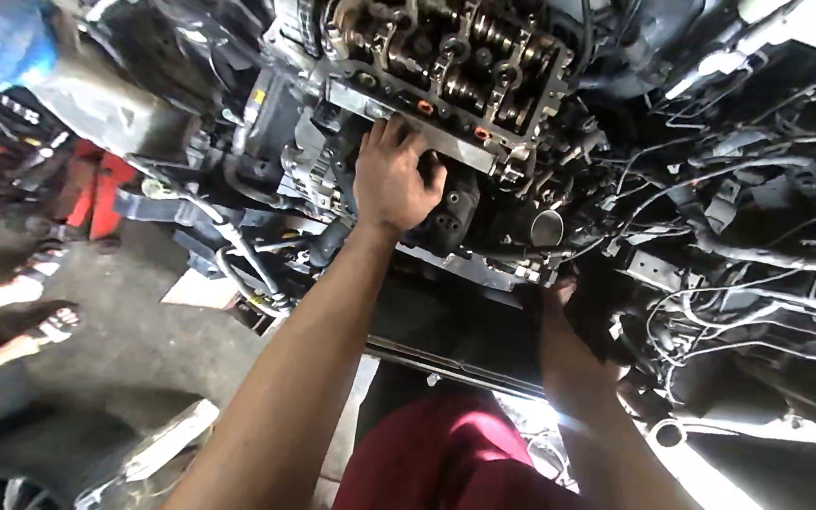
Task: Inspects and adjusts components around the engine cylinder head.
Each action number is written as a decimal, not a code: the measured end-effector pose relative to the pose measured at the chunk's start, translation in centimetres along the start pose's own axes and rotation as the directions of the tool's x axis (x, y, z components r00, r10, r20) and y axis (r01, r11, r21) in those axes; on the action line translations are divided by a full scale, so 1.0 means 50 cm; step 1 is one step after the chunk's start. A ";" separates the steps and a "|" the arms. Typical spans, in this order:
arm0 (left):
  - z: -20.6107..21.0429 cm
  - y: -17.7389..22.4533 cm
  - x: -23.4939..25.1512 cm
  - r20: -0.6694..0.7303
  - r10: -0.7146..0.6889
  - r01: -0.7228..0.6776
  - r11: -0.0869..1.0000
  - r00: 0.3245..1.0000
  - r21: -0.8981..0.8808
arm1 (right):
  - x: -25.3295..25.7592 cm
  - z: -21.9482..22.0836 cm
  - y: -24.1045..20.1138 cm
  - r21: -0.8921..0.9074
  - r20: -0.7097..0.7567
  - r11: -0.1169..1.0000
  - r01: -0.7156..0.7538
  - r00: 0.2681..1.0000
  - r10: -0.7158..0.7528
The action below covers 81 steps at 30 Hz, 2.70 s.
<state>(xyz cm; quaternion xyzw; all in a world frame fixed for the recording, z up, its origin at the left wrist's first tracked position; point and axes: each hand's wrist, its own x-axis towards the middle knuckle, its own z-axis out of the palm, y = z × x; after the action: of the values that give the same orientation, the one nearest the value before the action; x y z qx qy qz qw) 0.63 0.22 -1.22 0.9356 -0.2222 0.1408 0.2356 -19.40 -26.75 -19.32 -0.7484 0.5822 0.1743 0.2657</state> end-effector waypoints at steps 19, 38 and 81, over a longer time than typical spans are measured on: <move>-0.006 0.003 -0.003 0.030 0.013 -0.013 1.000 0.999 0.027 | 0.039 -0.016 0.017 0.009 -0.040 0.999 0.035 0.999 -0.035; -0.009 0.008 -0.003 0.051 -0.004 0.004 1.000 0.999 -0.003 | 0.033 -0.008 -0.001 0.068 0.138 0.998 -0.009 0.990 -0.001; -0.004 0.005 -0.005 0.019 -0.040 0.039 0.999 0.999 0.031 | 0.034 0.007 0.014 0.197 -0.109 0.980 -0.005 0.994 0.027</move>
<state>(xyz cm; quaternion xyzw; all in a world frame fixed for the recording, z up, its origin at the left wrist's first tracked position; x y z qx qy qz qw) 0.26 0.19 -1.03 0.9446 -0.2039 0.1302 0.2219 -19.61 -28.00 -20.73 -0.7223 0.6165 0.0761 0.3041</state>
